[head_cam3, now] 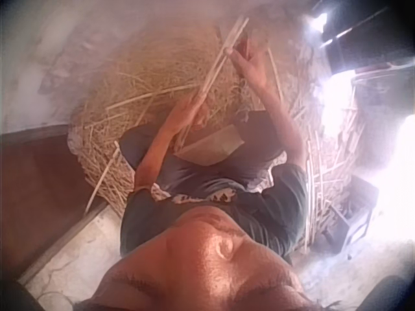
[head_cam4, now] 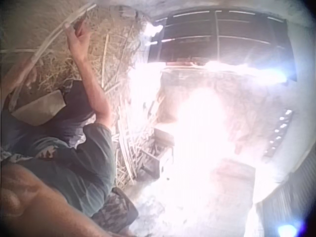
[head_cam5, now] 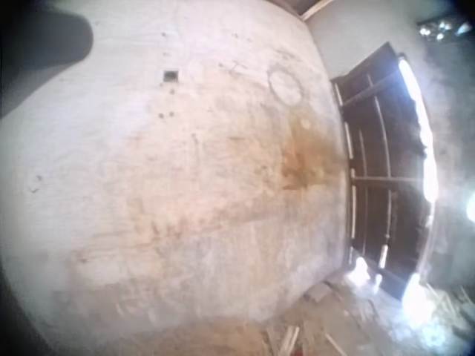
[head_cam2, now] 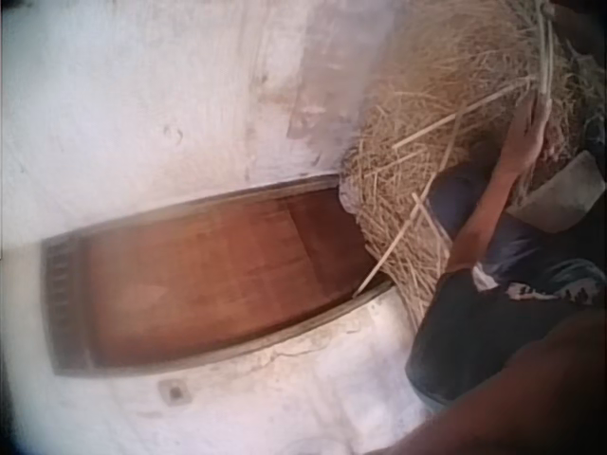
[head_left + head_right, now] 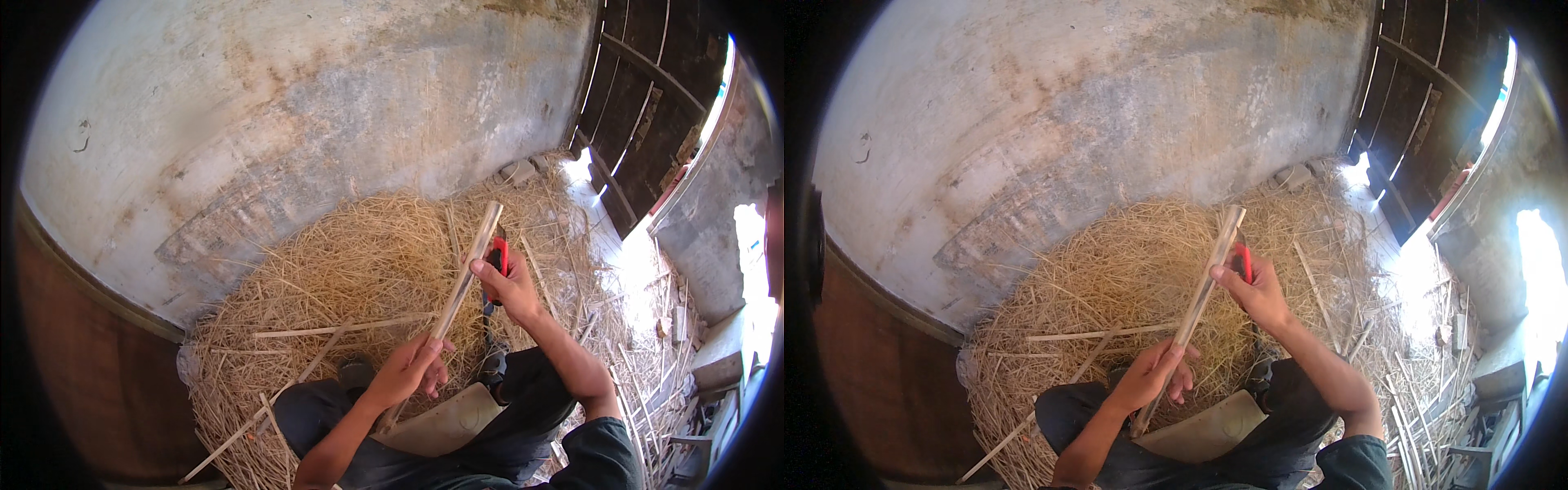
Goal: The person sits on a bed of straw and uses a red utility knife to sharpen the end of a thin wooden stick. They hold the stick with their left hand and scrape the blade along the wood to create a point, occasionally rotating the stick to work on different sides.
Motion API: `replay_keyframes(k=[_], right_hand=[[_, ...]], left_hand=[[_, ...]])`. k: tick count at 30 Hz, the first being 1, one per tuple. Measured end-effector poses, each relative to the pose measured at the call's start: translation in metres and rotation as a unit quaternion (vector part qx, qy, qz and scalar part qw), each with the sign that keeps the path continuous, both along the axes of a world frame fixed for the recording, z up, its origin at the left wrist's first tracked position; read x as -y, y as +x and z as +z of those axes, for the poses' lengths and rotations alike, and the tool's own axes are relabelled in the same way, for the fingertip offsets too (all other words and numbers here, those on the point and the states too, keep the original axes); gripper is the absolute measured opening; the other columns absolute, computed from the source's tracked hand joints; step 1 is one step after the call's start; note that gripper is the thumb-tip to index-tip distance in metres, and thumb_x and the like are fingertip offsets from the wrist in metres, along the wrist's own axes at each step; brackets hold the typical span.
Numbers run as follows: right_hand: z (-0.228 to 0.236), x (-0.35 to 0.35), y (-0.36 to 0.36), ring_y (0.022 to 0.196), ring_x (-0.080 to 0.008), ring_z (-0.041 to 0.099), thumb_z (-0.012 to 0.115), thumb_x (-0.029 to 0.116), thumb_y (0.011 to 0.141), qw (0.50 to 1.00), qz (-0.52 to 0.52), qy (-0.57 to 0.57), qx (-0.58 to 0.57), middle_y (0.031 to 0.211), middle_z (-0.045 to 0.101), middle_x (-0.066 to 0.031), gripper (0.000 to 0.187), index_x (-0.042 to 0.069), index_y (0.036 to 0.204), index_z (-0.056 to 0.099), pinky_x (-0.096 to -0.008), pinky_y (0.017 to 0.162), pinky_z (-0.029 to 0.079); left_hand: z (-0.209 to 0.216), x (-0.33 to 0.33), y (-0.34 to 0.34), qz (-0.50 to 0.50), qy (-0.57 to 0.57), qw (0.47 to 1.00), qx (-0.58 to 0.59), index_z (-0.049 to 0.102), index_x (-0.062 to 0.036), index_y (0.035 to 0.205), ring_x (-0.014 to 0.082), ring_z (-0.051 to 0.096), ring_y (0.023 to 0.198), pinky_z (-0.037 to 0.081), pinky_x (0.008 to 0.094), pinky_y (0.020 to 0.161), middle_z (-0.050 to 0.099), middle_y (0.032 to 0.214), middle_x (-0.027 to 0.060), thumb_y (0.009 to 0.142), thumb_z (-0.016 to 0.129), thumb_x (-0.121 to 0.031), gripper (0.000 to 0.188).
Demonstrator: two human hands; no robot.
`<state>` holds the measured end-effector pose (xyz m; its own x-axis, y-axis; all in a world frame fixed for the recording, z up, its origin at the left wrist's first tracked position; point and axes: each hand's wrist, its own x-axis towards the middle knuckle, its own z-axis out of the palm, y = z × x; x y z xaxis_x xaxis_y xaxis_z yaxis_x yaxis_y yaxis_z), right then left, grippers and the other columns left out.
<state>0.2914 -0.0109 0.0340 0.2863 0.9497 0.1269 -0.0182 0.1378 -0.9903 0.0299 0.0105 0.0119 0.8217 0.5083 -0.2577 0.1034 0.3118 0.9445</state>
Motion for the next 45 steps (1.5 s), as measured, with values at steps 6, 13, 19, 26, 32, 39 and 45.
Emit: replay_keyframes(k=[6, 13, 19, 26, 32, 39, 45], right_hand=[[-0.001, 0.000, 0.003, 0.064, -0.0046, 0.048, 0.077, 0.035, 0.101, 0.999, -0.014, -0.011, 0.028, 0.072, 0.055, 0.0056, 0.035, 0.001, 0.106, 0.071, -0.0266, 0.058, 0.038], [0.002, 0.001, -0.008, 0.074, -0.0148, 0.067, 0.071, 0.027, 0.104, 0.976, -0.053, 0.099, 0.188, 0.088, 0.070, -0.0055, 0.028, 0.002, 0.116, 0.071, -0.0317, 0.071, 0.054], [0.001, 0.013, -0.029, 0.068, -0.0282, 0.072, 0.076, 0.024, 0.098, 0.854, -0.014, 0.192, 0.483, 0.092, 0.072, -0.0079, 0.020, 0.011, 0.114, 0.074, -0.0377, 0.060, 0.058], [-0.014, 0.021, -0.040, 0.063, -0.0271, 0.072, 0.080, 0.031, 0.093, 0.817, -0.007, 0.158, 0.555, 0.087, 0.069, -0.0048, 0.028, 0.015, 0.116, 0.076, -0.0389, 0.053, 0.058], [-0.011, 0.019, -0.046, 0.060, -0.0271, 0.071, 0.080, 0.031, 0.094, 0.822, -0.032, 0.149, 0.549, 0.083, 0.069, -0.0043, 0.025, 0.014, 0.113, 0.077, -0.0386, 0.051, 0.056], [-0.003, 0.016, -0.046, 0.059, -0.0243, 0.070, 0.083, 0.030, 0.092, 0.821, -0.046, 0.165, 0.545, 0.081, 0.069, -0.0030, 0.023, 0.015, 0.109, 0.079, -0.0375, 0.051, 0.055], [-0.004, 0.006, -0.035, 0.061, -0.0197, 0.071, 0.080, 0.028, 0.095, 0.842, -0.092, 0.162, 0.507, 0.083, 0.076, -0.0054, 0.020, 0.012, 0.108, 0.081, -0.0345, 0.051, 0.055]], left_hand=[[0.001, 0.000, 0.001, 0.009, 0.018, 1.000, 0.013, 0.062, -0.0012, 0.123, 0.0066, 0.051, 0.050, 0.048, 0.0245, 0.050, 0.065, 0.075, 0.0051, 0.119, 0.041, -0.034, 0.039], [-0.002, 0.000, 0.000, 0.085, 0.098, 0.992, -0.003, 0.065, -0.0023, 0.115, 0.0044, 0.046, 0.049, 0.039, 0.0238, 0.048, 0.058, 0.067, 0.0012, 0.119, 0.041, -0.036, 0.041], [-0.004, 0.000, -0.001, 0.126, 0.186, 0.974, -0.024, 0.066, -0.0016, 0.111, 0.0054, 0.046, 0.050, 0.039, 0.0256, 0.049, 0.055, 0.063, 0.0000, 0.119, 0.041, -0.037, 0.044], [-0.004, 0.001, -0.001, 0.173, 0.255, 0.950, -0.044, 0.067, -0.0005, 0.104, 0.0100, 0.054, 0.055, 0.043, 0.0312, 0.054, 0.055, 0.062, 0.0031, 0.116, 0.050, -0.027, 0.034], [-0.012, 0.000, -0.003, 0.201, 0.341, 0.915, -0.081, 0.064, -0.0005, 0.099, 0.0193, 0.058, 0.050, 0.046, 0.0364, 0.053, 0.056, 0.060, 0.0081, 0.115, 0.052, -0.026, 0.033], [-0.005, 0.003, -0.006, 0.201, 0.340, 0.915, -0.082, 0.064, -0.0012, 0.097, 0.0226, 0.059, 0.049, 0.046, 0.0384, 0.053, 0.056, 0.059, 0.0093, 0.114, 0.052, -0.026, 0.033], [-0.006, 0.006, -0.012, 0.197, 0.360, 0.908, -0.083, 0.063, -0.0014, 0.096, 0.0220, 0.058, 0.049, 0.044, 0.0373, 0.051, 0.055, 0.058, 0.0095, 0.114, 0.052, -0.024, 0.031]])
